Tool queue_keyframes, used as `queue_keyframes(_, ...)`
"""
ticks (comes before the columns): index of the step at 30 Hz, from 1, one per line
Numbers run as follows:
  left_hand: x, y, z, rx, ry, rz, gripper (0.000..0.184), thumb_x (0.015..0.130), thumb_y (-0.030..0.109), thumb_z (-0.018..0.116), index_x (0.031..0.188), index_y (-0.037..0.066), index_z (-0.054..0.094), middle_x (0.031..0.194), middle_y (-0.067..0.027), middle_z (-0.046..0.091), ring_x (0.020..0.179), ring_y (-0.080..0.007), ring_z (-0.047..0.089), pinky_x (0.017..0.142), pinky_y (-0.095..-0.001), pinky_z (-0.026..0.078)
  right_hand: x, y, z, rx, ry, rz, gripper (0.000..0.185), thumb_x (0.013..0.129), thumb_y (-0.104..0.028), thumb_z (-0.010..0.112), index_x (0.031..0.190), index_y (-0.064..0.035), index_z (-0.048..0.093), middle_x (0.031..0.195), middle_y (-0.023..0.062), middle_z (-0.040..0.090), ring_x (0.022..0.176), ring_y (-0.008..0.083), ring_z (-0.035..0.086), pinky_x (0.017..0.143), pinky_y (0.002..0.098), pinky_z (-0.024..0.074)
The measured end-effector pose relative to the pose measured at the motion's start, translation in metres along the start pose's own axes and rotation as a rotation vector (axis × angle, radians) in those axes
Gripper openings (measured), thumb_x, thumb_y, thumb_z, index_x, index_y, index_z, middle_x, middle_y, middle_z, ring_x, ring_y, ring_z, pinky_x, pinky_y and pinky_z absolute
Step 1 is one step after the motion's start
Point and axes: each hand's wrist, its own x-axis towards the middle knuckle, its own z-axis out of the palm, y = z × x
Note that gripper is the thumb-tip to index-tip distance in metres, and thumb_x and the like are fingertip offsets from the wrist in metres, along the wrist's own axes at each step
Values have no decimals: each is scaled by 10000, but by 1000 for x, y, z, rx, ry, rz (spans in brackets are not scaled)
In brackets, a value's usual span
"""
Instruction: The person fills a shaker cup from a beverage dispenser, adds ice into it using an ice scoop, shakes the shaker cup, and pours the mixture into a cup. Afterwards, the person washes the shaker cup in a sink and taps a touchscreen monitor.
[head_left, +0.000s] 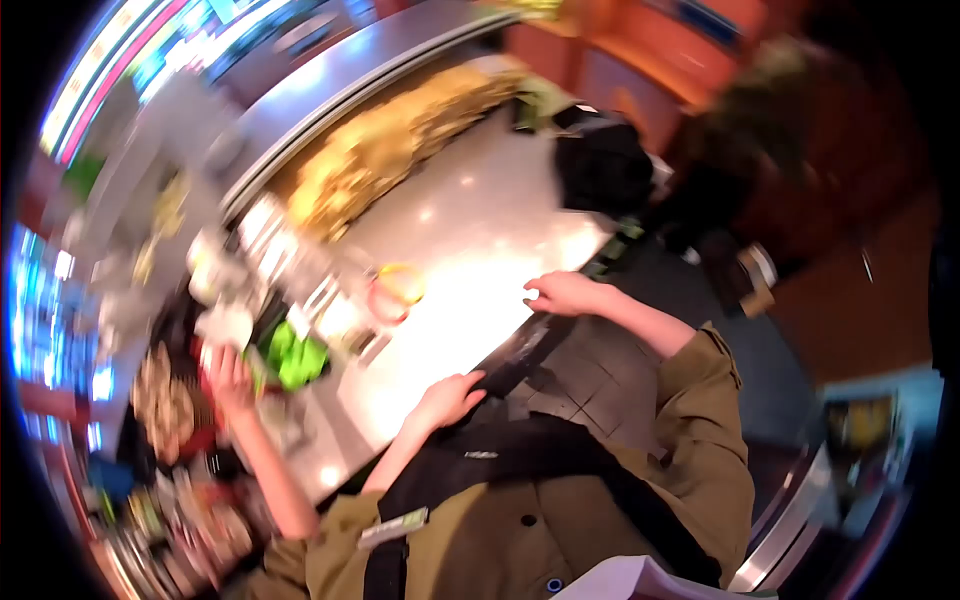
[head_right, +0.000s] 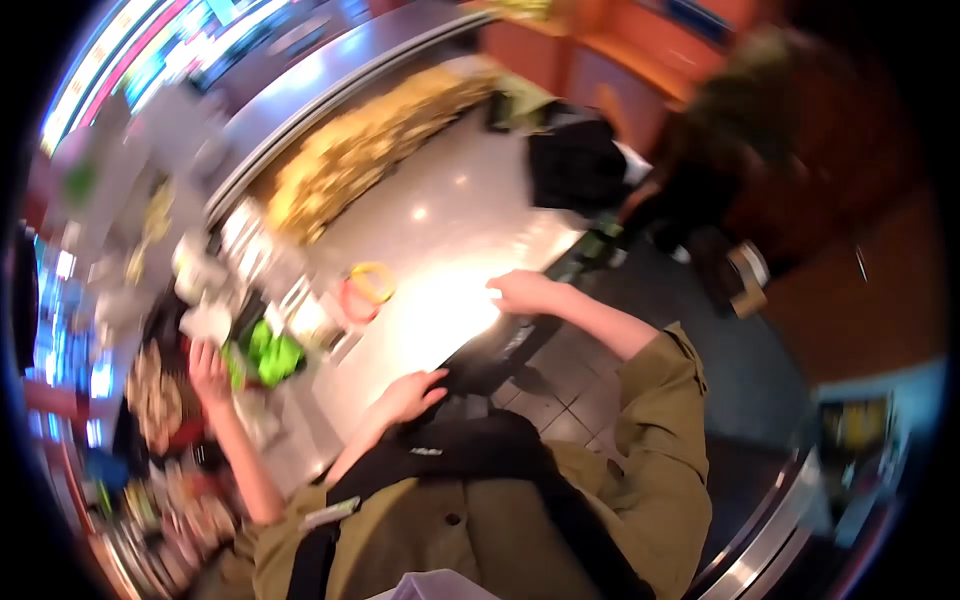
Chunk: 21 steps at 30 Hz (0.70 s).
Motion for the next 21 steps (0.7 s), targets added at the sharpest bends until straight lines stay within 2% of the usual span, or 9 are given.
queue_keyframes(1,-5,3,-1,-1,21,-41,380,830,286,512,1147,78,489,876,-208,585,858,-367,557,742,-422,455,22,-12,1,18,79,-108,346,792,-273,555,1061,-56,566,888,174,613,830,319,585,718,397,459)
queue_keyframes(4,-23,6,-2,-80,149,-141,366,833,280,511,1139,81,494,934,-178,574,883,-347,554,755,-412,453,80,-64,-7,29,126,-335,278,806,-240,529,992,-48,603,840,149,613,797,300,579,714,383,455)
queue_keyframes(9,-69,-5,8,-161,228,-399,364,822,240,536,1140,67,501,945,-189,572,898,-353,546,788,-396,441,144,-137,8,39,114,-616,241,807,-221,537,950,-39,603,814,144,601,789,314,571,703,398,448)
queue_keyframes(12,-95,-11,20,-276,339,-526,382,823,245,534,1156,61,492,1008,-187,562,955,-342,531,830,-390,423,154,-178,24,60,110,-839,221,815,-198,543,957,-36,592,798,136,598,747,314,577,667,393,449)
queue_keyframes(15,-114,-18,41,-307,406,-631,397,833,266,520,1167,55,484,1060,-183,549,1004,-333,515,866,-383,410,155,-222,41,154,-107,-949,239,808,-199,530,995,-61,583,835,129,604,782,314,578,706,402,459)
queue_keyframes(16,-121,-18,49,-327,476,-610,400,835,275,516,1165,52,484,1075,-179,546,1012,-335,512,871,-383,410,154,-233,54,204,-174,-952,262,801,-216,540,1014,-69,576,826,123,601,764,314,579,682,404,463)
queue_keyframes(17,-127,-19,61,-288,626,-584,397,811,288,541,1145,76,502,994,-171,562,936,-336,541,787,-412,444,153,-248,63,175,-247,-987,269,806,-214,537,1028,-67,569,829,124,596,767,309,579,679,397,463)
queue_keyframes(20,-144,-11,70,-338,712,-707,391,803,288,544,1142,96,511,987,-142,576,834,-333,579,698,-425,477,150,-280,89,62,-420,-1084,312,808,-217,538,1081,-66,537,880,133,579,791,304,579,684,388,463)
queue_keyframes(21,-148,-11,78,-323,721,-770,392,805,291,540,1146,101,509,984,-141,577,833,-332,580,698,-427,478,147,-290,101,62,-443,-1132,318,784,-247,553,1053,-77,566,884,138,582,800,317,574,701,403,463)
